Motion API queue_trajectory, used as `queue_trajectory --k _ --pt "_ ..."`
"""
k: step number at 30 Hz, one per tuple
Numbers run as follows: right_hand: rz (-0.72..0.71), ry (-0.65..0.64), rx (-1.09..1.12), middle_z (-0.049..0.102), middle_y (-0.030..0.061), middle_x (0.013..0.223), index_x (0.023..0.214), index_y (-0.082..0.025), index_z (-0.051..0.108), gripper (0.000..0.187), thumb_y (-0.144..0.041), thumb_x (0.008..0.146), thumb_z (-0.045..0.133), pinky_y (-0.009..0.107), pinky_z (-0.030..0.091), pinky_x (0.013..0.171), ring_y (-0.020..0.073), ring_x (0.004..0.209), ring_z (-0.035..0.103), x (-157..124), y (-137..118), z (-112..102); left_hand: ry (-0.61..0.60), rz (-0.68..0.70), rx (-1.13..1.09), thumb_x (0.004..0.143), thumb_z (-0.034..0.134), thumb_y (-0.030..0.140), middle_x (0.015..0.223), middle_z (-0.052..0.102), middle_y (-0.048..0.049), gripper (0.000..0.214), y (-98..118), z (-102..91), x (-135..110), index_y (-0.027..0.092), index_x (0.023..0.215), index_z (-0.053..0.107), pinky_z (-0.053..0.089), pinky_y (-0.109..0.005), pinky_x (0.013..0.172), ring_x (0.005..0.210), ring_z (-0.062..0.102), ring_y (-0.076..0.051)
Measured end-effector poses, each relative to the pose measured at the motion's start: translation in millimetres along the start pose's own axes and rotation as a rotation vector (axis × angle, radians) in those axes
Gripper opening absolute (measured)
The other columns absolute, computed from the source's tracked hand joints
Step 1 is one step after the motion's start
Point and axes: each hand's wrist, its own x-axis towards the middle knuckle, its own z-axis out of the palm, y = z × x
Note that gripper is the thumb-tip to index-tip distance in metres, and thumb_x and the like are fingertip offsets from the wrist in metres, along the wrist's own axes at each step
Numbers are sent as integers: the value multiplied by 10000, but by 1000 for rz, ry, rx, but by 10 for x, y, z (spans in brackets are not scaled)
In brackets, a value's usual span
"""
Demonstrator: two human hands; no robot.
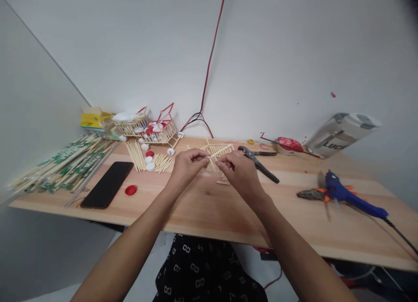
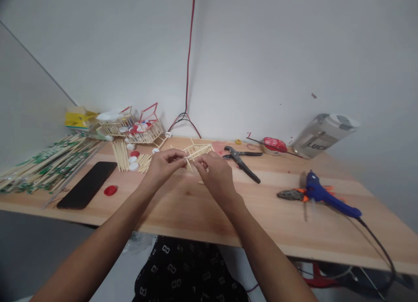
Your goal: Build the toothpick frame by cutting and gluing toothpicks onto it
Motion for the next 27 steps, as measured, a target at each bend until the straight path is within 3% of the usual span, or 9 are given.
queue_trajectory --k 18,27 --pt "-7 2 -25 541 -6 642 727 -193 659 219 -317 887 575 266 343 621 142 632 487 -25 14 9 -6 22 30 667 702 202 759 724 -35 136 28 -2 -15 145 782 746 503 -229 642 681 645 -144" --pt "-12 90 -65 672 36 725 787 -200 712 261 -280 918 501 282 389 665 175 711 587 -58 19 -142 -6 25 16 675 703 210 760 717 -38 160 -10 -11 -2 145 813 750 523 -248 648 683 651 -150"
